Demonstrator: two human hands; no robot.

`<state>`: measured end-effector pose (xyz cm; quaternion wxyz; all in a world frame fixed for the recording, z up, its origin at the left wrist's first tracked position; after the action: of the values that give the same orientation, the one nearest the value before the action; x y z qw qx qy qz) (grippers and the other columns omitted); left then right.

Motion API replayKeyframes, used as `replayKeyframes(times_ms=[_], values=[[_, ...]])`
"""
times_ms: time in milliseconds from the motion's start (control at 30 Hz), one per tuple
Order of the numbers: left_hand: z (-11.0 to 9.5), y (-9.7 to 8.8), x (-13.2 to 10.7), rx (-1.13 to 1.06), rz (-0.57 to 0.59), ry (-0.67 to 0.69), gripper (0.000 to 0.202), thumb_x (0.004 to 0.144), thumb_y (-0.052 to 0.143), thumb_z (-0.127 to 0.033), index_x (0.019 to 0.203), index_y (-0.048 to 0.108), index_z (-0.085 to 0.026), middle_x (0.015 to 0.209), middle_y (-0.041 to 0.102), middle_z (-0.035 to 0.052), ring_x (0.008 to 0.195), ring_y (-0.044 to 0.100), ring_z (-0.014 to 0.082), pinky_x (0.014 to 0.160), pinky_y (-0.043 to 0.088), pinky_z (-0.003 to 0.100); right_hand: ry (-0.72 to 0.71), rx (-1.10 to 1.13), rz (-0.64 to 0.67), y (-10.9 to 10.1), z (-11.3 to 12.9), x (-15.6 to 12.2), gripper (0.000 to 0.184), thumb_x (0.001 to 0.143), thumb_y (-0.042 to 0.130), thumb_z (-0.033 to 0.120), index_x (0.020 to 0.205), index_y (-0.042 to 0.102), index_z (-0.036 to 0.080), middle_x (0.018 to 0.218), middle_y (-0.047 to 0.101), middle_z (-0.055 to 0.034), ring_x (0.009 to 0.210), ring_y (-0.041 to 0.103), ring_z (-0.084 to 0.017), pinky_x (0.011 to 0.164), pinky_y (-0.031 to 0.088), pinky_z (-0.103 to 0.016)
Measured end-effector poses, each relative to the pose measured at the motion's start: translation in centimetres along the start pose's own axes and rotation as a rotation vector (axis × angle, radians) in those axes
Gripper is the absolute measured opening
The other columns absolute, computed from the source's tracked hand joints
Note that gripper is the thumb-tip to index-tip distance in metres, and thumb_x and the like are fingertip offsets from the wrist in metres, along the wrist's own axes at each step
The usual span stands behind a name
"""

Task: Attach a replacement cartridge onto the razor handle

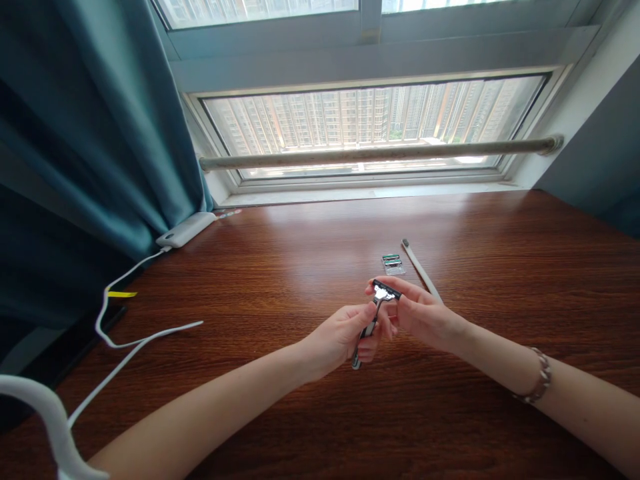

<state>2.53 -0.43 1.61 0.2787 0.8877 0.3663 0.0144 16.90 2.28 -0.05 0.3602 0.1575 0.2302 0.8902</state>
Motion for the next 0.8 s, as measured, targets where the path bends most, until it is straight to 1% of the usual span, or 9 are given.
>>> replayKeyframes(times_ms=[133,533,800], values=[[0.09,-0.04,0.02,0.013,0.017,0.027,0.038,0.084,0.035,-0.044,0.075,0.051,-0.011,0.053,0.027,-0.0048,0.048,0.021,0.0062,0.046,0.019,0.021,0.0,-0.002,0.003,-0.01,0.04,-0.08,0.034,0.081,0.051,0.029,0.115,0.048,0.025,0.119,0.045,-0.0074,0.069,0.053,-0.009,0.063,0.04,-0.026],[0.32,-0.18,0.05,0.023,0.03,0.019,0.038,0.082,0.039,-0.047,0.074,0.051,-0.011,0.054,0.027,-0.0048,0.048,0.024,0.0062,0.047,0.018,0.022,-0.003,-0.016,0.013,0.02,-0.01,-0.1,0.034,0.081,0.052,0.029,0.114,0.048,0.027,0.122,0.045,-0.007,0.066,0.054,-0.008,0.064,0.043,-0.028],[0.57,-0.07,0.01,0.043,0.04,-0.019,0.041,0.081,0.038,-0.051,0.073,0.05,-0.012,0.051,0.028,-0.0053,0.045,0.023,0.0053,0.046,0.019,0.022,-0.004,-0.041,0.019,-0.14,-0.24,-0.03,0.033,0.082,0.05,0.024,0.115,0.047,0.028,0.12,0.044,-0.0052,0.072,0.056,-0.01,0.063,0.045,-0.026]])
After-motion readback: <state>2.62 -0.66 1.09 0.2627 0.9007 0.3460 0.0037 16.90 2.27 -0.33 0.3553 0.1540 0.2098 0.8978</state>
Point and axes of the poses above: each hand's wrist, its own x-axis towards the middle knuckle, its own y-axis out of the palm, z = x × y, the point moved 2 cm from there along x, towards the middle knuckle
